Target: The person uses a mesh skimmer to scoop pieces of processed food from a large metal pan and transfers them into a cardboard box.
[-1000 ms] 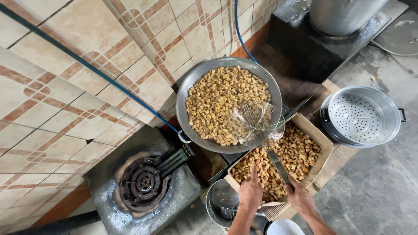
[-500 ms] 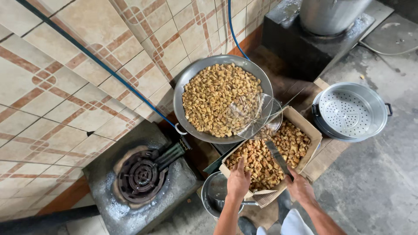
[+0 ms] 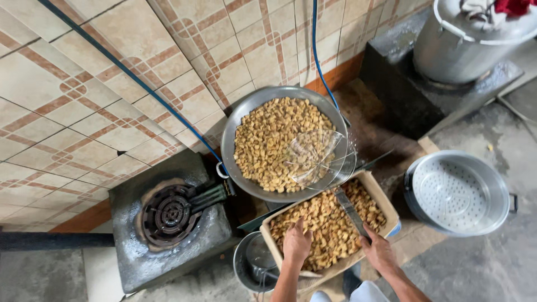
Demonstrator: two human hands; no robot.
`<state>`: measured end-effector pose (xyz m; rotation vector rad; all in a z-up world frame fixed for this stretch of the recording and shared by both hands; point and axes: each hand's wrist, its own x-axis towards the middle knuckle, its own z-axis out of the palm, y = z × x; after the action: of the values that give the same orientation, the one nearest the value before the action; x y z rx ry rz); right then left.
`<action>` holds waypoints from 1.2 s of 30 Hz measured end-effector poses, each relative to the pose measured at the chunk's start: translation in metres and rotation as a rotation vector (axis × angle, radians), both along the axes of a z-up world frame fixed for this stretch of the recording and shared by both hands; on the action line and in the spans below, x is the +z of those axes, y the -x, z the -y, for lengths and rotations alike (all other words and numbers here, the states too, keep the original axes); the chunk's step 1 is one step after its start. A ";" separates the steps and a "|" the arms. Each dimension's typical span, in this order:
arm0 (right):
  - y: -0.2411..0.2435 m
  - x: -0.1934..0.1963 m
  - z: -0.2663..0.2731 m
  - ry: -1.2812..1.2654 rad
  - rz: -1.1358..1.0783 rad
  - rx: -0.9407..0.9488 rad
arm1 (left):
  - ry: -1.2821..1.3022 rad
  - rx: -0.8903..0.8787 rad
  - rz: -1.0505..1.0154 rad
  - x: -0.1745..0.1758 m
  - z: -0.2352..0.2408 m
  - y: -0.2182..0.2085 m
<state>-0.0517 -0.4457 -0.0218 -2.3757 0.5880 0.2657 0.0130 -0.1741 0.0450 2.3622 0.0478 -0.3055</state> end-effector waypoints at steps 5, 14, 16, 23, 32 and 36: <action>-0.024 0.000 0.038 0.023 -0.126 0.077 | -0.036 0.064 -0.270 0.047 0.050 -0.021; -0.026 0.033 0.052 -0.007 -0.409 0.053 | 0.015 0.092 -0.035 0.034 0.066 -0.014; -0.021 0.036 0.047 0.027 -0.401 0.053 | 0.007 0.074 -0.104 0.043 0.063 -0.015; -0.008 0.009 0.048 0.100 -0.258 0.037 | -0.064 0.001 -0.205 0.057 0.046 -0.011; -0.022 -0.001 0.056 0.078 -0.219 0.119 | -0.057 0.085 -0.258 0.037 0.060 -0.015; -0.035 0.000 0.080 0.072 -0.218 0.162 | -0.002 0.132 -0.015 0.018 0.076 -0.014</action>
<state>-0.0170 -0.5257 -0.0221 -2.4852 0.5123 0.5906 0.0275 -0.2496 0.0634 2.3463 0.2102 -0.2585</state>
